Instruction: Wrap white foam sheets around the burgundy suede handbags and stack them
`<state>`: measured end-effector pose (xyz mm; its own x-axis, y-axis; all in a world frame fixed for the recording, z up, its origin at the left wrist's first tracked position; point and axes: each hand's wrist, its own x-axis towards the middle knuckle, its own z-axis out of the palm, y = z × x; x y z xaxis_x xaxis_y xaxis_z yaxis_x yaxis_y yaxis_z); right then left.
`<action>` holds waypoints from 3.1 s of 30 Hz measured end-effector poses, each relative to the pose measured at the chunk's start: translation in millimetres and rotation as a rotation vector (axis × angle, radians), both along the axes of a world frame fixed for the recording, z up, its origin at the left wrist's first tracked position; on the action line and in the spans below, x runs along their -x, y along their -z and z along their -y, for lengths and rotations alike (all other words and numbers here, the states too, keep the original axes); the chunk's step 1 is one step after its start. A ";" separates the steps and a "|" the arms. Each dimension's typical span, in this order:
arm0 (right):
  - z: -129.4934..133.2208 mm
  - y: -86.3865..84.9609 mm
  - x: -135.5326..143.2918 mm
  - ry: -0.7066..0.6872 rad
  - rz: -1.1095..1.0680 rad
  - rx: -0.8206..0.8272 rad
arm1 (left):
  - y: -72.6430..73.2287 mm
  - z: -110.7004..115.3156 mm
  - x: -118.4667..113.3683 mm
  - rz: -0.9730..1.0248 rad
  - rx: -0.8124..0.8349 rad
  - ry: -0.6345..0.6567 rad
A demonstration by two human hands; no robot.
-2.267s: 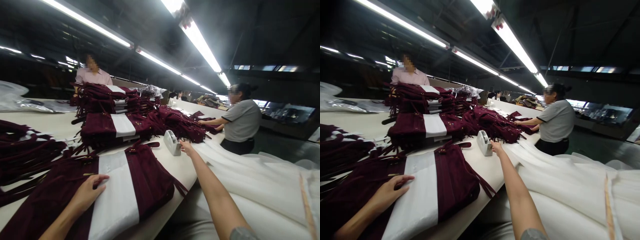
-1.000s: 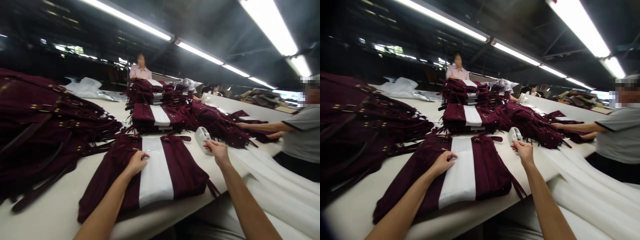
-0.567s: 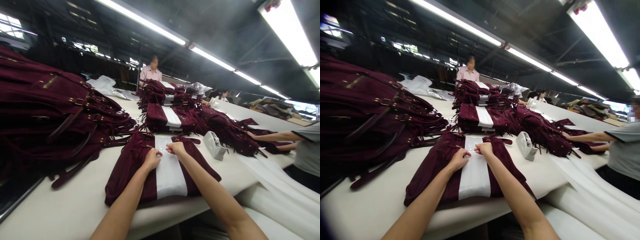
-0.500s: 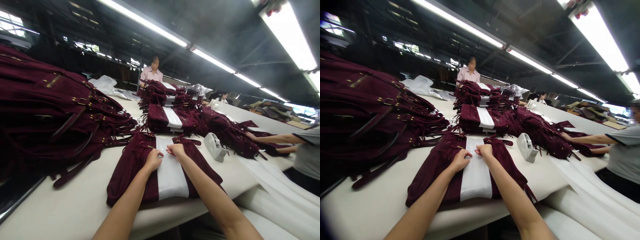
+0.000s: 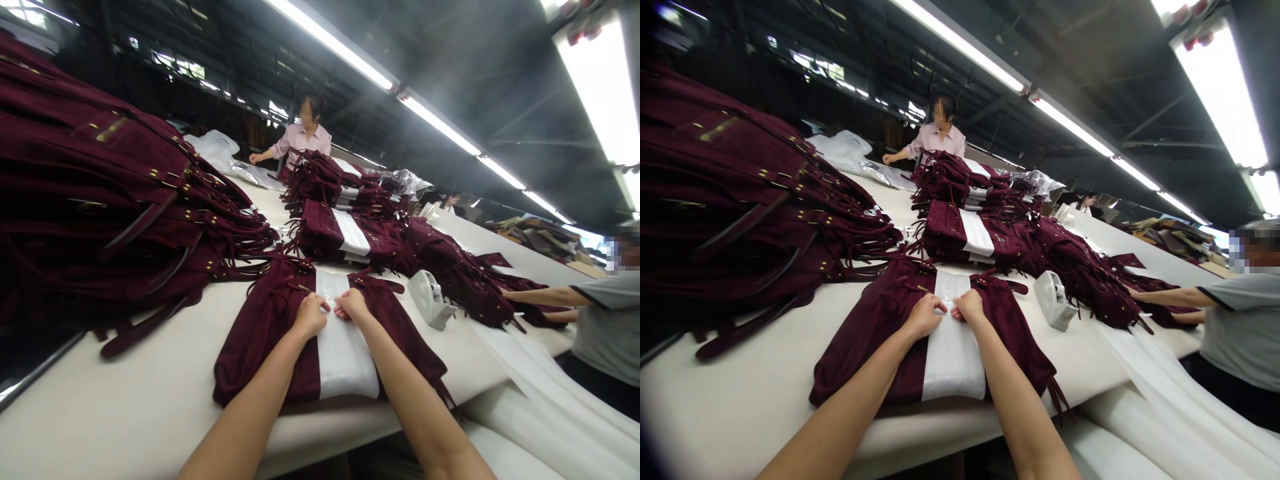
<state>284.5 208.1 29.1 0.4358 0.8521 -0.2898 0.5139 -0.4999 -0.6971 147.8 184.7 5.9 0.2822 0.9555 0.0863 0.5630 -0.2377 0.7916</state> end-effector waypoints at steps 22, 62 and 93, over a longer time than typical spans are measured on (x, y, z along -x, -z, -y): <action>47.6 3.9 -25.0 -0.854 0.852 -0.052 | 4.6 -3.7 -1.5 0.029 0.031 -0.019; 140.3 -19.2 -135.4 0.131 0.507 0.032 | -17.0 55.5 76.3 -0.554 -0.690 -0.307; 190.1 -162.1 -90.4 -0.020 -0.690 -0.414 | -27.9 192.6 99.8 -0.343 -0.870 0.050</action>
